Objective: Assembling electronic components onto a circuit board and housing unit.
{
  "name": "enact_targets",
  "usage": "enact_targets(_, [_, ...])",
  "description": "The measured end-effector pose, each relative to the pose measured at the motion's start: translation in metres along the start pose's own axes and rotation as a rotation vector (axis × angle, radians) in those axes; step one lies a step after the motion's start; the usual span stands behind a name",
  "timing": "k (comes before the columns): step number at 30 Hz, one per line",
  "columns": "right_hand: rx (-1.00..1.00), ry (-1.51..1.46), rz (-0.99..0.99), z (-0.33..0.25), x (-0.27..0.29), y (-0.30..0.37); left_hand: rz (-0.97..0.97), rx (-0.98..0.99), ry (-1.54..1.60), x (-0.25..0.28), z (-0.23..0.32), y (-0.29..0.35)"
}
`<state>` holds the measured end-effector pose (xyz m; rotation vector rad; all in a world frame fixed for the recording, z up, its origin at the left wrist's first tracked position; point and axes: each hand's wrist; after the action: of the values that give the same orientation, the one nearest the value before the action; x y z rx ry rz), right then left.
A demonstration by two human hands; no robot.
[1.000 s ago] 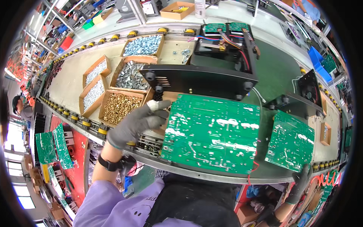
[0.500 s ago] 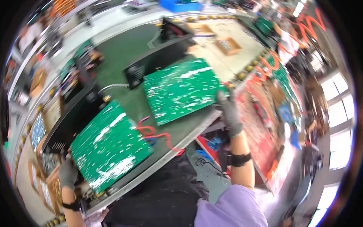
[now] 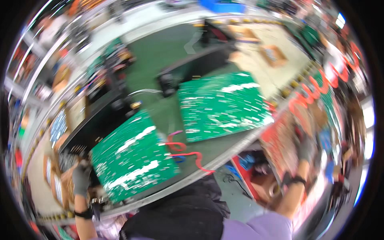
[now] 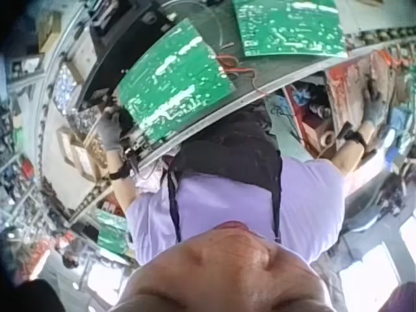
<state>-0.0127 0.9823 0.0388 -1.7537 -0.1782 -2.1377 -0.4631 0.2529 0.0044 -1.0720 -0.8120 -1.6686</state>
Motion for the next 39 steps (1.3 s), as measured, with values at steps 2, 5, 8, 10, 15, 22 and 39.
enact_targets(2, [0.191, -0.029, 0.033, 0.016, -0.013, -0.007, 0.016, 0.110, -0.078, 0.009, 0.007, 0.006])
enact_targets(5, [0.235, 0.025, 0.017, 0.032, -0.034, -0.027, 0.039, 0.318, 0.519, 0.020, 0.019, 0.014])
enact_targets(8, [0.081, -0.137, 0.034, 0.034, -0.047, -0.046, 0.020, 0.376, 1.069, 0.029, 0.027, 0.019])
enact_targets(10, [0.085, -0.035, 0.125, 0.025, -0.040, -0.049, 0.053, 0.369, 1.299, 0.032, 0.031, 0.025])
enact_targets(15, [-0.059, -1.016, 0.122, -0.050, 0.055, -0.010, 0.062, 0.359, 1.765, 0.028, 0.040, 0.047])
enact_targets(22, [0.415, -2.285, 0.305, -0.250, 0.209, 0.126, -0.015, 0.315, 1.901, 0.017, 0.058, 0.068])
enact_targets(39, [1.495, -2.188, -1.025, -0.446, 0.269, 0.336, -0.111, 0.166, 2.070, 0.007, 0.091, 0.109])
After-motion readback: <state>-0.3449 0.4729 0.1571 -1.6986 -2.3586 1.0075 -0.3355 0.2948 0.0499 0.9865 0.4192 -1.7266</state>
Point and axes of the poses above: each hand's wrist, its own y-axis away from the middle knuckle, its own x-axis out of the back of the hand, z = x × y, and after that the axes turned 5 degrees about -x, right-handed
